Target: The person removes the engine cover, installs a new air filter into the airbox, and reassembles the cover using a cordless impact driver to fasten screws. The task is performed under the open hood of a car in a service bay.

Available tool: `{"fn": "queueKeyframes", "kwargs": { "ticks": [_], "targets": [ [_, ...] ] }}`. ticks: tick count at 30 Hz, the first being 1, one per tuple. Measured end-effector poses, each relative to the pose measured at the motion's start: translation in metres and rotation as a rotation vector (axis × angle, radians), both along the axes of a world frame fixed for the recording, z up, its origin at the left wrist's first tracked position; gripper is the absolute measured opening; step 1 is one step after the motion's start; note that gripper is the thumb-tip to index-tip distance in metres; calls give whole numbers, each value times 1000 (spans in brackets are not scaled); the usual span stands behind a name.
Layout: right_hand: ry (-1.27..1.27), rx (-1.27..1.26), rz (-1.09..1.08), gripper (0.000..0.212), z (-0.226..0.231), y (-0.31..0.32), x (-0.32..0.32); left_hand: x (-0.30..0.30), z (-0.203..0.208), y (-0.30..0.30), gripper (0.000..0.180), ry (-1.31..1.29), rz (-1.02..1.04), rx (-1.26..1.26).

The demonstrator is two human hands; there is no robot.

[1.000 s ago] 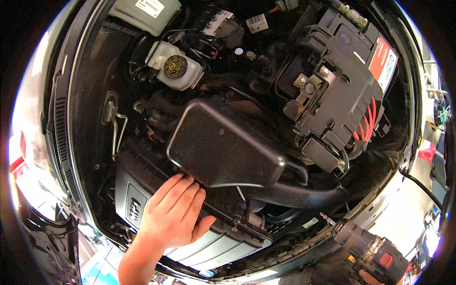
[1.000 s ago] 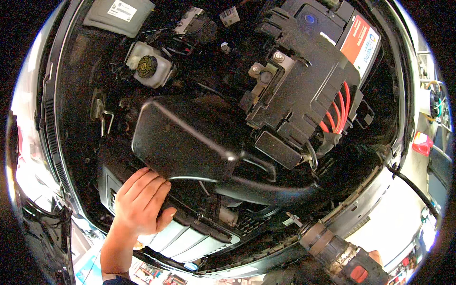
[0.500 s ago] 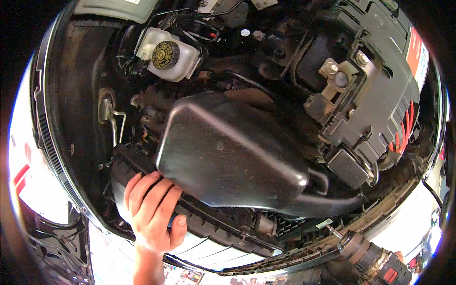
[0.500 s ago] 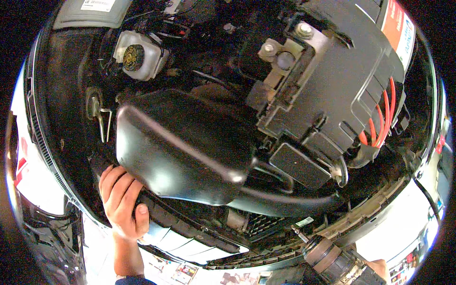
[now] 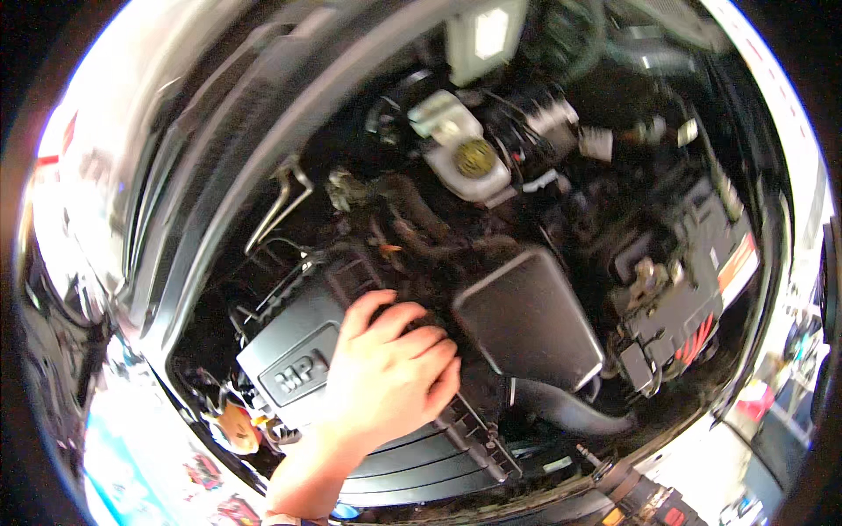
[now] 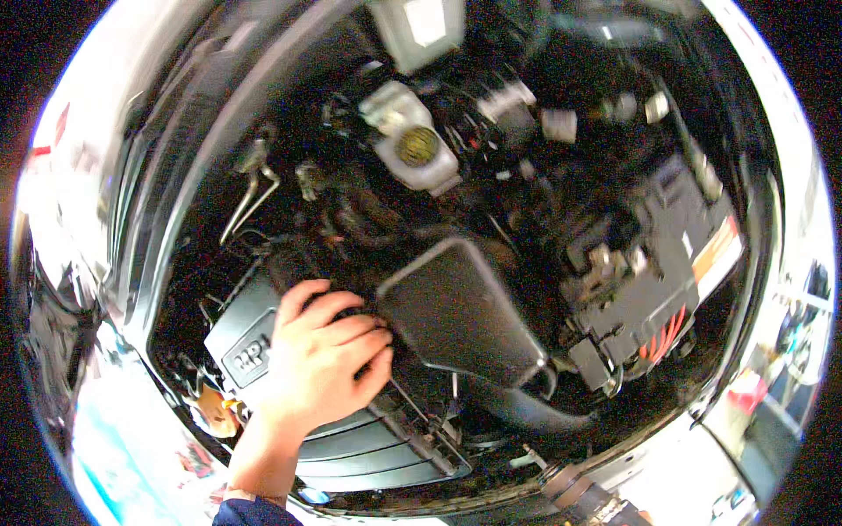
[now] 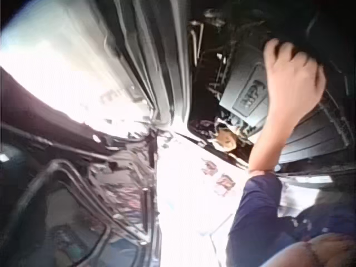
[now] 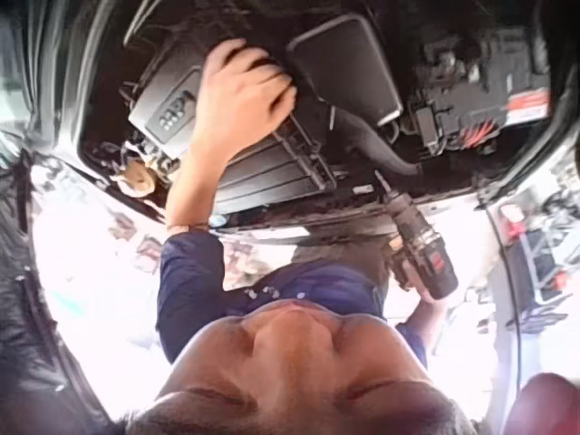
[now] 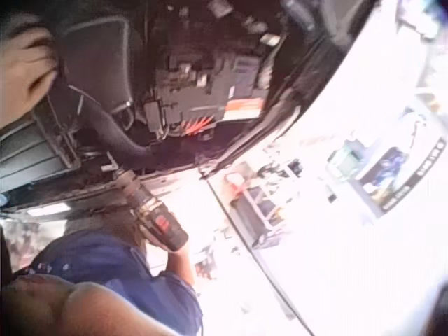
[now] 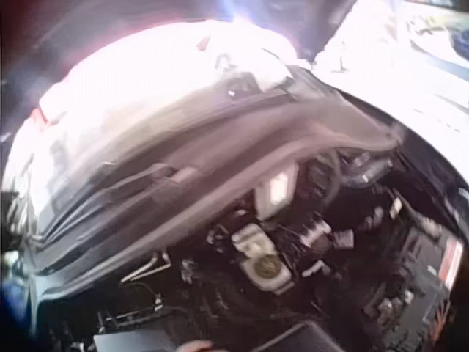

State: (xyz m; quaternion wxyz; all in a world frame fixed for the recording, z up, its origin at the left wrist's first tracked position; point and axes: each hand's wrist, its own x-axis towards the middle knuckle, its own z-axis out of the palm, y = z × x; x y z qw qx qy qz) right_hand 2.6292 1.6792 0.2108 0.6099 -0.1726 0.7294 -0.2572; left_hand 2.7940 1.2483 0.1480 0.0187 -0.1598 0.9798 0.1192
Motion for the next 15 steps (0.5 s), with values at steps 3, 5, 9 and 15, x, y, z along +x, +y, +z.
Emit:
{"fn": "queueKeyframes", "kwargs": {
  "ticks": [3, 5, 9, 15],
  "targets": [
    [421, -137, 102, 52, 13, 10, 9, 4, -3, 3, 28, -35, 22, 40],
    [633, -124, 338, 56, 36, -7, -5, 6, -3, 3, 32, -8, -2, 54],
    [844, -248, 601, 55, 57, -63, -14, 19, -7, 2, 36, 59, -3, 35],
    [580, -420, -302, 56, 87, -232, 53, 22, -17, -9, 26, 242, 91, 92]
  ]
}}
